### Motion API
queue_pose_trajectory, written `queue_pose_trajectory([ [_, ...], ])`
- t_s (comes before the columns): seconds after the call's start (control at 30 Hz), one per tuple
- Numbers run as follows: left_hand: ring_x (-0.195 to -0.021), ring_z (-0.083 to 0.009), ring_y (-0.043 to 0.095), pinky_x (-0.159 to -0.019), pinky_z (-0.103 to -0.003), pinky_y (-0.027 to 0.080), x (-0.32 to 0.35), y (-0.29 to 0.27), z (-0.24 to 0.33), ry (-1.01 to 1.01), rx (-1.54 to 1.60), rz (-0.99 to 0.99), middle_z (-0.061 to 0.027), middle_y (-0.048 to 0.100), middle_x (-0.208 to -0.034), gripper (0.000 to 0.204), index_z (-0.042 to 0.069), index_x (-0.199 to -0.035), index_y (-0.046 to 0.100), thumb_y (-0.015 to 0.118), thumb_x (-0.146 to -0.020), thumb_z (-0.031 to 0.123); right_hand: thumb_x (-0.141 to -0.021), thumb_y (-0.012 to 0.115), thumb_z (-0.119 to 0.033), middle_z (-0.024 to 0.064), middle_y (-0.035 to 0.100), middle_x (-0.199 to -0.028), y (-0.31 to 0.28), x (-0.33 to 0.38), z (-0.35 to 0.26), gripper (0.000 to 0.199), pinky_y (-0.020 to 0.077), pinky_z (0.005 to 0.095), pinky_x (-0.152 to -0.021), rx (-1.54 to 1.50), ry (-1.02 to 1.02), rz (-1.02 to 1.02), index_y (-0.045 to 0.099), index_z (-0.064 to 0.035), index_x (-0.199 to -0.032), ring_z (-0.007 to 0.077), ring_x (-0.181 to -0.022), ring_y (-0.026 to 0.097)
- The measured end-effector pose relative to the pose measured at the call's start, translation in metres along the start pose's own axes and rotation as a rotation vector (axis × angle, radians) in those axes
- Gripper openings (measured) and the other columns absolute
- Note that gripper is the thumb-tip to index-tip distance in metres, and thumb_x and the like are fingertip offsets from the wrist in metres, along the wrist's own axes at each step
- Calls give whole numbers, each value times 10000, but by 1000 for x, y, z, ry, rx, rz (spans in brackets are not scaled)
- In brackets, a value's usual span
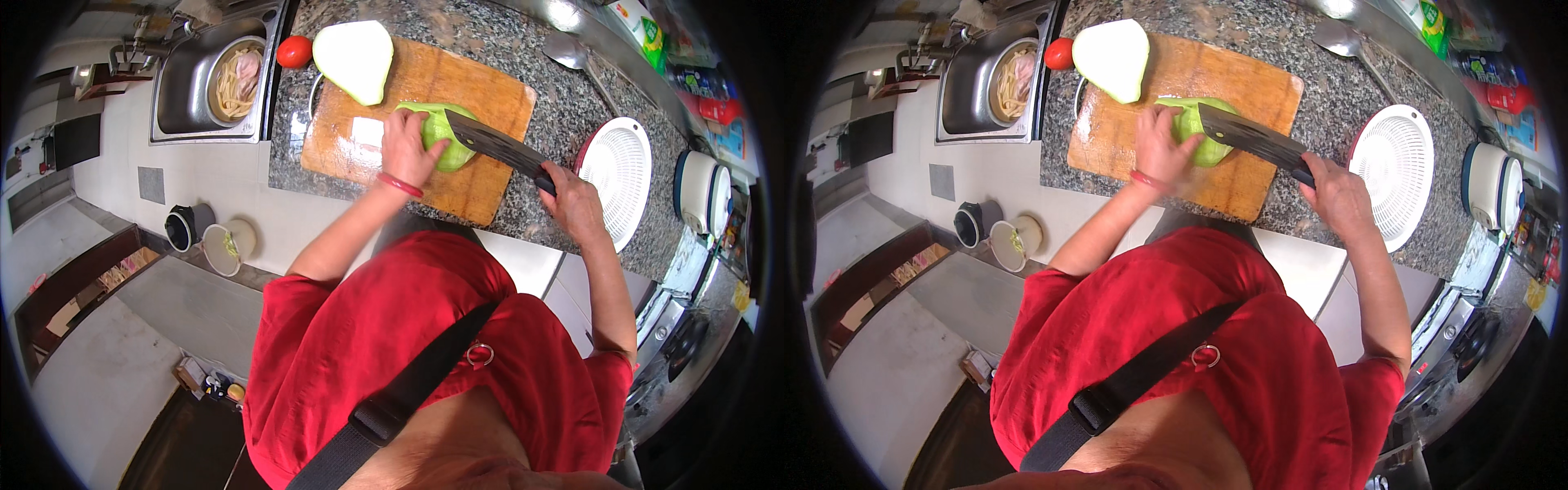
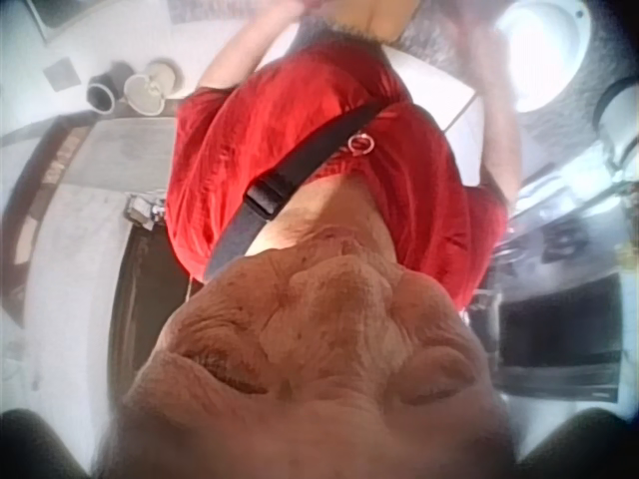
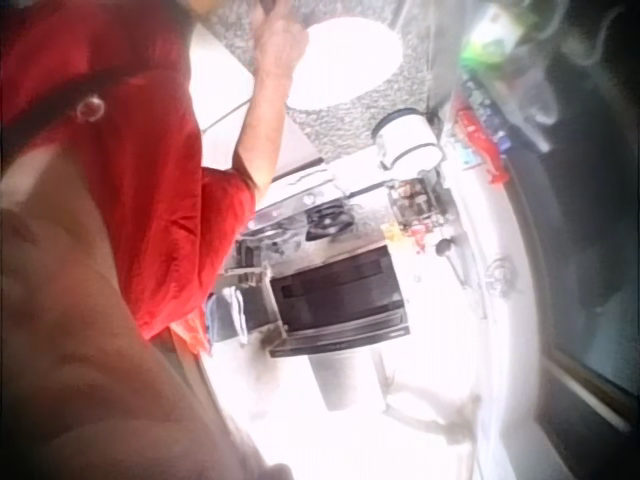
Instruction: The person uses a knife to cut a green vegetable on a wooden board into slices and cubes, then transfers the pieces into a bowl.
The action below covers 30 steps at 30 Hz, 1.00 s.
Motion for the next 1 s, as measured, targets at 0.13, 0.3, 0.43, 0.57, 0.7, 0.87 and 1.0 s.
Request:
queue_pose_trajectory([
  [0.13, -1166, -427, 355, -944, -539, 323, 11, 25, 32, -29, -108, 88, -212, 408, -1238, 746, 86, -1202, 501, 795, -587, 390, -786, 642, -149, 193, 638, -907, -1, -5, 6, 364, 510, 425, -657, 33, 12, 1, 544, -46, -1121, 362, -734, 626],
  [0.3, -1234, -467, 290, -876, -663, 285, 8, 39, 33, 44, -331, -65, -215, 361, -1303, 636, 232, -1201, 517, 728, -632, 423, -784, 640, -145, 195, 639, -915, 12, -6, 9, 374, 509, 424, -670, -49, 96, 37, 549, -81, -1142, 364, -748, 625],
  [0.43, -1249, -456, 280, -868, -652, 309, 11, 23, 26, 226, -345, -218, -209, 345, -1316, 635, 226, -1198, 517, 737, -626, 391, -793, 631, -164, 176, 647, -838, 23, 0, 9, 332, 508, 440, -640, -57, 76, 49, 552, -94, -1108, 350, -709, 632],
  [0.57, -1253, -443, 281, -865, -668, 323, 6, 18, 24, 182, -274, -267, -188, 351, -1313, 652, 229, -1211, 492, 742, -627, 379, -804, 625, -188, 197, 646, -848, 35, 5, 11, 320, 508, 445, -654, -137, 124, 50, 568, -88, -1103, 363, -736, 634],
  [0.7, -1259, -429, 281, -861, -674, 342, -9, 23, 41, 3, -380, -361, -172, 347, -1323, 695, 225, -1245, 459, 738, -635, 407, -819, 610, -202, 223, 638, -834, 45, 8, 14, 306, 503, 447, -664, -275, 237, 89, 587, -68, -1093, 382, -758, 630],
  [0.87, -1276, -390, 293, -857, -665, 351, -9, 23, 45, 198, -394, -510, -147, 352, -1344, 683, 213, -1231, 486, 727, -636, 448, -825, 601, -205, 232, 633, -830, 49, 14, 14, 296, 502, 441, -670, -419, 355, 74, 593, -56, -1080, 396, -770, 623],
  [1.0, -1306, -357, 279, -843, -647, 351, -1, 25, 38, 612, -288, -624, -113, 383, -1355, 627, 226, -1221, 524, 709, -658, 429, -825, 603, -211, 222, 637, -843, 53, 25, 15, 300, 502, 436, -678, -353, 260, 133, 590, -47, -1075, 400, -775, 622],
])
Point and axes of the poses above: each hand's wrist, its own x-axis away from the middle knuckle, its own y-axis out of the palm, z = x × y, the point moved 2 cm from there along -x, towards the middle knuckle
